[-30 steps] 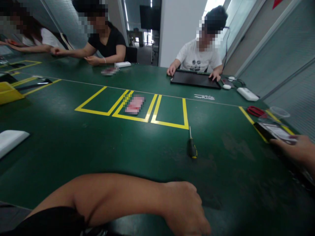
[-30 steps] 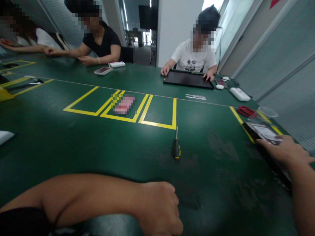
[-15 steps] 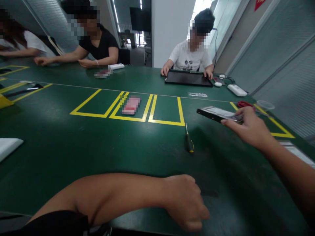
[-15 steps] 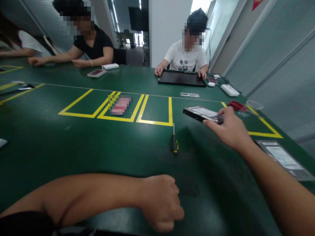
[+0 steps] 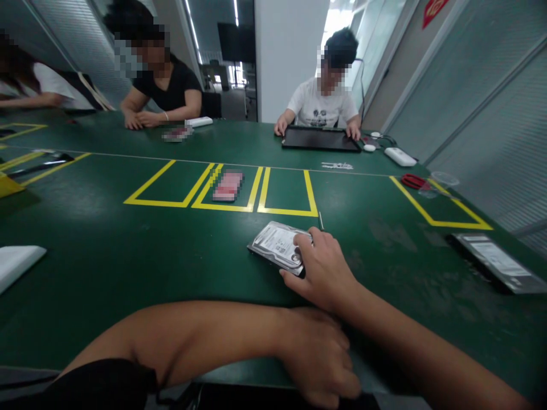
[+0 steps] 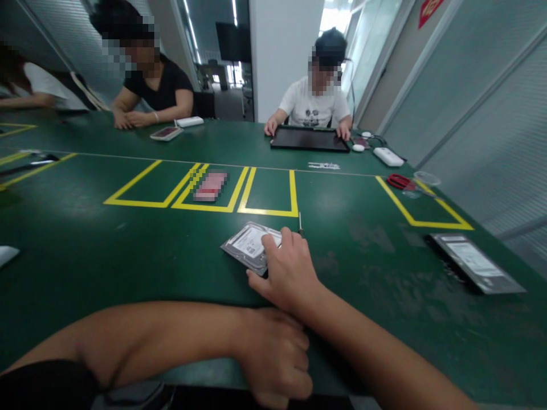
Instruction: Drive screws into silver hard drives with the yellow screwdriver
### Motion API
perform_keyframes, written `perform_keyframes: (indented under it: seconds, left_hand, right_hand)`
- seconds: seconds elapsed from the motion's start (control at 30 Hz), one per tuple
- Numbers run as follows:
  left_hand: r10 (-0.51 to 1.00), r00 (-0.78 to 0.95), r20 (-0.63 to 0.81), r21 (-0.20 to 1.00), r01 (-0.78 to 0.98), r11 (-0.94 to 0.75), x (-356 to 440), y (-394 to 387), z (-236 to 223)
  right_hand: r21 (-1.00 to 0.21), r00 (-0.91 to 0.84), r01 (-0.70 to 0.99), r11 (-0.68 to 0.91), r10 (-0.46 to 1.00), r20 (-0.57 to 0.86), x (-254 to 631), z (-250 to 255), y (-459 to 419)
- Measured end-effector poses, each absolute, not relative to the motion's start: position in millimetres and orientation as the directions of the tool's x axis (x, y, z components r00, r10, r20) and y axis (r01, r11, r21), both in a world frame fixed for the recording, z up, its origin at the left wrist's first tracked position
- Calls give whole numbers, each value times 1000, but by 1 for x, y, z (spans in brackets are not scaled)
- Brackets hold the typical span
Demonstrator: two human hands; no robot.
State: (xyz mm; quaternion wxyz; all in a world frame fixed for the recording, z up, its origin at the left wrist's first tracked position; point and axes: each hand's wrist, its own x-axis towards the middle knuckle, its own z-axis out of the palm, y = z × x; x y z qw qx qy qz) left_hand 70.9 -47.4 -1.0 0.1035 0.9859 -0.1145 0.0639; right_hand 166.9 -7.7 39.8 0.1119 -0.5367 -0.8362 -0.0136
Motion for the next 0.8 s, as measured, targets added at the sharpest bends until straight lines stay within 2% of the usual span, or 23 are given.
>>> perform_keyframes:
  seconds: [0.17, 0.27, 0.37, 0.43, 0.5, 0.57, 0.63, 0.7, 0.73, 0.8]
  left_hand:
    - [-295, 946, 132, 183, -316, -931, 71, -54, -2]
    - [-283, 937, 206, 175, -320, -931, 65, -60, -9]
    - [-272, 906, 324, 200, -347, -916, 54, -64, -16]
    - [-268, 891, 367, 214, -362, -907, 43, -63, -17]
    - [-218, 864, 453, 171, -325, -930, 28, -59, -14]
    - [-117, 772, 624, 78, -210, -974, 11, -53, -8]
    - [41, 717, 696, 39, 19, -999, -9, -45, 1]
    - [189, 718, 670, 67, 195, -979, -28, -39, 10]
    - [291, 727, 622, 118, 280, -953, -36, -36, 13]
    - [398, 767, 503, 183, 356, -916, -48, -31, 16]
  right_hand:
    - [94, -384, 923, 373, 906, 178, 163, 31, -18]
    - [161, -377, 922, 353, 914, 149, 162, 29, -25]
    - [162, -395, 912, 377, 914, 94, 160, 29, -32]
    - [132, -451, 887, 443, 892, 37, 160, 30, -38]
    - [69, -544, 837, 544, 839, -15, 161, 31, -43]
    - [-57, -636, 772, 634, 771, -37, 165, 35, -48]
    - [-227, -696, 704, 673, 718, -32, 175, 41, -51]
    - [-357, -699, 674, 646, 715, -26, 195, 46, -48]
    - [-388, -670, 690, 611, 742, -24, 209, 48, -45]
    - [-357, -558, 767, 534, 829, 42, 247, 48, -34]
